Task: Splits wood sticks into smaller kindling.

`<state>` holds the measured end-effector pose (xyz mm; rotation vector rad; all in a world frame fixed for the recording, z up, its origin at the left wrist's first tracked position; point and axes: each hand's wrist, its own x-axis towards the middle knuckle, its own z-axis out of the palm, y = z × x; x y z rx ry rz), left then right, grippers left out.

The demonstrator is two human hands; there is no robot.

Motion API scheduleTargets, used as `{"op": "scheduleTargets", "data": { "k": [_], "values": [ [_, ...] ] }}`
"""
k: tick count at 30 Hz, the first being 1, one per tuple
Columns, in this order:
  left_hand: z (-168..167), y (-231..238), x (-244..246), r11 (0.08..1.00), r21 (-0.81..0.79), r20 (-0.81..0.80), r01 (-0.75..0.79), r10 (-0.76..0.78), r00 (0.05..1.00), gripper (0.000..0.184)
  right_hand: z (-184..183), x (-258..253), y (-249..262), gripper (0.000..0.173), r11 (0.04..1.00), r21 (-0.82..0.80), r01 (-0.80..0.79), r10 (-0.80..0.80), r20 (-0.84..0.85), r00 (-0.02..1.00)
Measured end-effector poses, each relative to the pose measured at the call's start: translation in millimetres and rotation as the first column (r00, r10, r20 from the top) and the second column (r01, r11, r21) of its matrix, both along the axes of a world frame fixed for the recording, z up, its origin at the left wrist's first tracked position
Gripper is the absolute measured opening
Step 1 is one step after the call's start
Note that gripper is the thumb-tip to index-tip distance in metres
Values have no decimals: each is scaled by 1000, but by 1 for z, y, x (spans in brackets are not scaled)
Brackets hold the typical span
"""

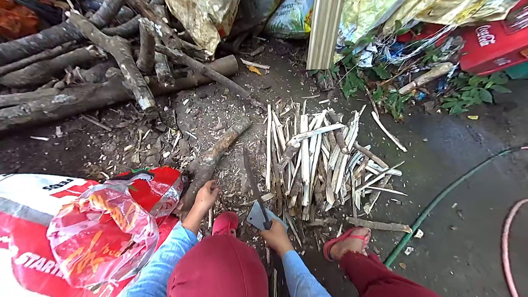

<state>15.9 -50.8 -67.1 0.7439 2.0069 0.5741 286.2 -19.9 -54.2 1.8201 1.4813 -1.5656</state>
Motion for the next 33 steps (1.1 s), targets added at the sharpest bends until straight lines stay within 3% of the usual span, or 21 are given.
{"op": "scheduleTargets", "data": {
  "k": [7,12,15,18,22,27,30,33],
  "values": [
    [-22,40,26,951,-59,-37,305,-307,951,40,-3,-1,2,44,997,-28,-73,74,51,996],
    [-42,89,28,975,-185,-94,123,-142,985,49,-7,-1,-3,46,993,-16,-120,121,46,992],
    [-44,104,27,960,-262,-146,95,-137,980,68,-9,0,-3,45,991,-22,-129,130,39,991],
    [-42,111,27,951,-302,-143,73,-121,982,70,-8,2,-3,42,998,-37,-54,54,10,998],
    [-28,103,21,994,-77,-103,72,-80,991,42,4,1,-3,37,996,-6,89,-90,-77,993],
    [-22,89,19,937,331,-117,112,-77,990,27,28,1,-1,50,974,214,77,-37,-185,982],
    [-34,87,19,935,324,-88,146,-124,988,29,42,-2,-1,48,942,332,41,16,-167,986],
    [-37,87,21,944,285,-85,166,-148,985,29,46,-6,-1,42,938,346,-21,57,-94,994]
  ]
}}
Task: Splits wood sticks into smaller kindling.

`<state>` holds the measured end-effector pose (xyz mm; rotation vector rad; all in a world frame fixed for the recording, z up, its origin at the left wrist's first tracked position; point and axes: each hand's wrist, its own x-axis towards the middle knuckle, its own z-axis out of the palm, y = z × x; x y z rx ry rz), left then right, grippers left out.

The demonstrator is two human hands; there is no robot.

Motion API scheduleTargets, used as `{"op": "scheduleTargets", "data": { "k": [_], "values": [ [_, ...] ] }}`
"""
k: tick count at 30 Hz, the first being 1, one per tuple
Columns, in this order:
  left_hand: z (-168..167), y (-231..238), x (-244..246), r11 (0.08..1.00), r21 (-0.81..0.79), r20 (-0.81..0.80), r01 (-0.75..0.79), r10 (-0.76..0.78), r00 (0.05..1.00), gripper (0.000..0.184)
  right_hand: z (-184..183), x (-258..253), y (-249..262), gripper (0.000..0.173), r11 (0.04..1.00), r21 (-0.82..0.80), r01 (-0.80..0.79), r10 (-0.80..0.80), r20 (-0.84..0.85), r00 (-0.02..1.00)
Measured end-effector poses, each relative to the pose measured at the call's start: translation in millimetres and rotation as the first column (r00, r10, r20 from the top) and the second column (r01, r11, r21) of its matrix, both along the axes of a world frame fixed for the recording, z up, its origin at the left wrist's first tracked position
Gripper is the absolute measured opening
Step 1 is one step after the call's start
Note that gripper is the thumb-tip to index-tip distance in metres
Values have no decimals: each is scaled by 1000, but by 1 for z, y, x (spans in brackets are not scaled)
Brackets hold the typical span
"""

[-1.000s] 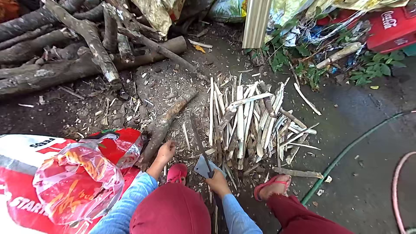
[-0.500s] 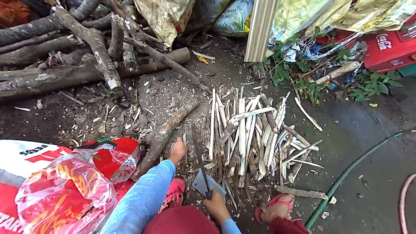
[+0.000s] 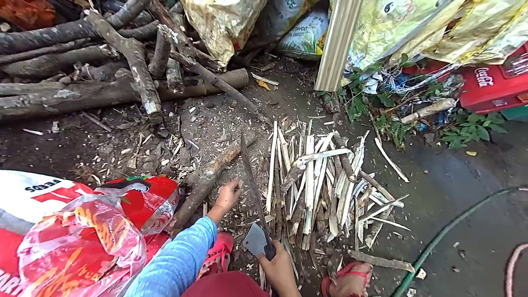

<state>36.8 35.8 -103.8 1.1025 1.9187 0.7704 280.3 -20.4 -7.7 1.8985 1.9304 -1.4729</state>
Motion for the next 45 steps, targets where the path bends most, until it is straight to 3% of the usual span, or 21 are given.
{"op": "scheduleTargets", "data": {
  "k": [10,15,20,24,28,31,33,35,38,43,45],
  "values": [
    [5,-1,1,999,-24,-36,43,-44,998,26,-7,-4,2,42,992,-101,-78,94,163,982],
    [14,0,3,998,22,-106,66,-63,992,25,-5,-3,0,43,995,-77,-66,78,160,984],
    [12,3,-2,985,-52,-107,162,-166,980,28,-5,-4,-2,43,990,-131,-51,72,163,984],
    [28,9,2,987,73,-157,146,-133,979,24,-2,-4,-7,41,997,-74,-24,34,132,991],
    [7,0,-1,986,-75,-77,149,-154,985,36,-4,-4,-4,41,988,-141,-55,79,168,983],
    [18,-10,-10,998,-36,-32,47,-48,998,91,2,-1,-6,39,997,-74,-28,35,106,994],
    [29,-25,-20,992,51,-37,-112,114,993,104,5,-4,-10,40,1000,-28,-4,7,91,996],
    [37,-45,-26,973,62,-51,-222,225,973,103,1,-8,-12,41,998,-60,2,7,140,990],
    [38,-72,-25,966,37,-64,-254,256,965,100,-3,-9,0,44,985,-170,-3,36,193,981],
    [42,-98,-21,948,31,-38,-317,318,947,90,7,-10,-2,39,996,-61,58,-53,95,994],
    [45,-106,-21,942,17,-37,-335,336,941,86,0,-13,-9,41,995,-85,56,-46,116,992]
  ]
}}
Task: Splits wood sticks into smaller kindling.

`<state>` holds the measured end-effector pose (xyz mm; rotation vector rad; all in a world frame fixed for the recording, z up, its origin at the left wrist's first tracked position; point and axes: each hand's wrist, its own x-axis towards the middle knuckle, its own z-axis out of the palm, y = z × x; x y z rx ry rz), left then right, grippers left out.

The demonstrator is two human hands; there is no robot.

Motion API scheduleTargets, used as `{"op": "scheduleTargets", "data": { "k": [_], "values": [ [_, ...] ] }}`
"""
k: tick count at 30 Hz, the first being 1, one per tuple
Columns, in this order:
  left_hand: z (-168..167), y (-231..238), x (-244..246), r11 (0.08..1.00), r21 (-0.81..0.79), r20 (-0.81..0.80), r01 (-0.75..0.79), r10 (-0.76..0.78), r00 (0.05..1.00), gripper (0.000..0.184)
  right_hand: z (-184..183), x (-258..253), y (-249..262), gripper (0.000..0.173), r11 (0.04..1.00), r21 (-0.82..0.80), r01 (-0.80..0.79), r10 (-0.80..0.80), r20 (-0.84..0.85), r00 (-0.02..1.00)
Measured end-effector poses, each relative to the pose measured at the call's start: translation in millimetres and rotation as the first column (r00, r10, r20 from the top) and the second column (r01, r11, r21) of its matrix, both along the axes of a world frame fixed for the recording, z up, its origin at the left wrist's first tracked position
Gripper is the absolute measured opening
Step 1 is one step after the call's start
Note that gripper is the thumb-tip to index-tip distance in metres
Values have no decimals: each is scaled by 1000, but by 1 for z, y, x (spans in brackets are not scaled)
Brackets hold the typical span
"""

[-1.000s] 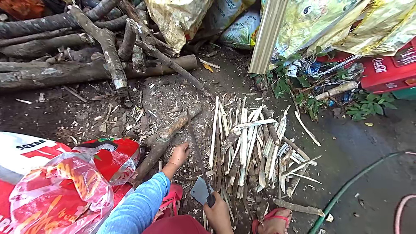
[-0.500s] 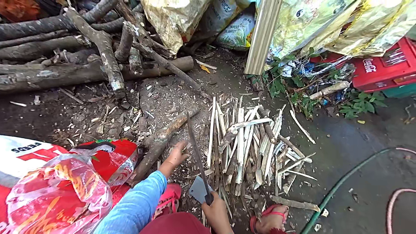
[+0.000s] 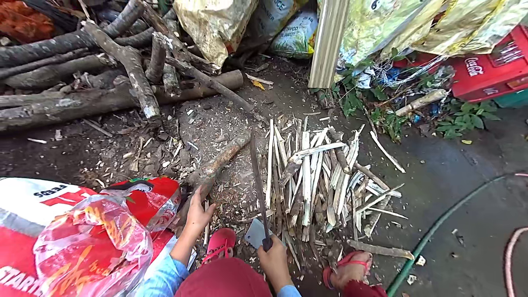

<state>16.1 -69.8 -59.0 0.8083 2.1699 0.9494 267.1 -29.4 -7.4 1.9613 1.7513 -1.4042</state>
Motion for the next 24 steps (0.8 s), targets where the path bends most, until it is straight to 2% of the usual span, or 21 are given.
{"op": "scheduleTargets", "data": {
  "k": [3,9,12,14,18,20,24],
  "values": [
    [-4,-4,-1,1000,-7,12,1,-1,1000,81,-7,-1,9,42,991,-110,-72,79,54,995],
    [5,-4,-3,1000,-5,15,-9,9,1000,74,8,-9,3,40,1000,-2,-17,17,-15,1000],
    [4,-7,-5,1000,-14,22,-5,5,1000,70,-10,-7,2,44,989,-123,-79,89,80,993],
    [3,-7,-6,1000,-19,23,0,0,1000,68,-18,-3,8,44,982,-159,-104,118,84,989],
    [1,-10,-3,1000,-9,27,-1,1,1000,67,-7,1,7,39,996,-79,-30,27,-32,999],
    [0,-10,-2,1000,-29,40,11,-10,999,66,-7,1,4,40,998,-66,-1,-1,-30,1000],
    [-3,-8,2,998,-57,65,27,-24,998,62,-28,9,8,40,981,-187,-45,56,56,997]
  ]
}}
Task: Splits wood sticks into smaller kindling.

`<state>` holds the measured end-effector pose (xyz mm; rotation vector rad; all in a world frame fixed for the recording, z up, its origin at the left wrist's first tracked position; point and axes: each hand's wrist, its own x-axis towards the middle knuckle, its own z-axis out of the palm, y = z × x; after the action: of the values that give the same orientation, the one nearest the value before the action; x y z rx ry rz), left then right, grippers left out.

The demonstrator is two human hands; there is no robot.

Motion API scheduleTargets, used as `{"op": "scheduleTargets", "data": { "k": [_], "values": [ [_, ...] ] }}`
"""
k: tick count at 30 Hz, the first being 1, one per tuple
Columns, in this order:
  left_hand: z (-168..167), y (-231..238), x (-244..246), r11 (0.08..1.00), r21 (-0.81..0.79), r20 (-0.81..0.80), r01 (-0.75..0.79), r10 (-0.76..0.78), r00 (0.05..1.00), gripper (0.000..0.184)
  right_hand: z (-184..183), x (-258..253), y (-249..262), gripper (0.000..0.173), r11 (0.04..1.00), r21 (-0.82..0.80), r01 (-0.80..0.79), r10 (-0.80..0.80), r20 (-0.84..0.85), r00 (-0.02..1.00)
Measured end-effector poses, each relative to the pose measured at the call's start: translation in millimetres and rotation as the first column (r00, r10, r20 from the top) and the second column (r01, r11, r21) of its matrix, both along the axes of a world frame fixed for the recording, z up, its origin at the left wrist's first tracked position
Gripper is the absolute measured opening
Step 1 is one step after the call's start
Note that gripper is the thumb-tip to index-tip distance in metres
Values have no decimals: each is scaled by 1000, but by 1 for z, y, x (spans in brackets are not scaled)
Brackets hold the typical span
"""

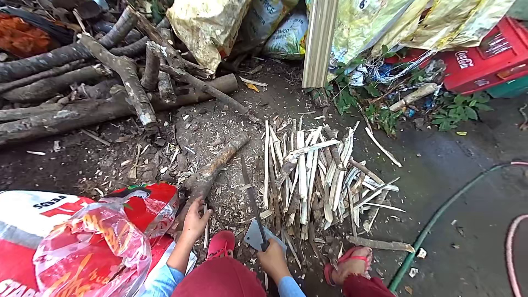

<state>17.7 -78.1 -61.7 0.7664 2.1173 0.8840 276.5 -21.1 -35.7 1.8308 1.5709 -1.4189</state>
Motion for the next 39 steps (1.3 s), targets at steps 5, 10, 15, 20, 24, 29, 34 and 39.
{"op": "scheduleTargets", "data": {
  "k": [5,10,15,20,24,29,34,39],
  "values": [
    [5,7,5,1000,9,43,11,-12,999,61,16,-2,0,39,998,57,25,-21,-71,997],
    [8,9,4,1000,-8,77,22,-21,997,59,0,-2,-2,45,999,-30,-37,39,52,998],
    [9,18,9,998,-15,103,67,-65,993,56,-4,3,6,43,996,-84,-42,44,26,999],
    [15,46,14,957,-56,101,284,-277,955,54,-2,0,16,41,996,-69,-62,64,28,998],
    [23,71,18,940,-17,61,340,-339,939,54,-16,-22,21,45,999,-14,-34,34,21,999],
    [33,70,11,946,50,11,319,-320,947,51,-26,-32,25,44,998,66,-6,11,-63,998],
    [17,46,-2,977,43,22,208,-209,978,47,-39,-22,5,47,985,130,116,-97,-149,984],
    [3,42,2,980,-33,90,195,-192,977,47,-75,2,-14,48,1000,-13,19,-19,-17,1000]
  ]
}}
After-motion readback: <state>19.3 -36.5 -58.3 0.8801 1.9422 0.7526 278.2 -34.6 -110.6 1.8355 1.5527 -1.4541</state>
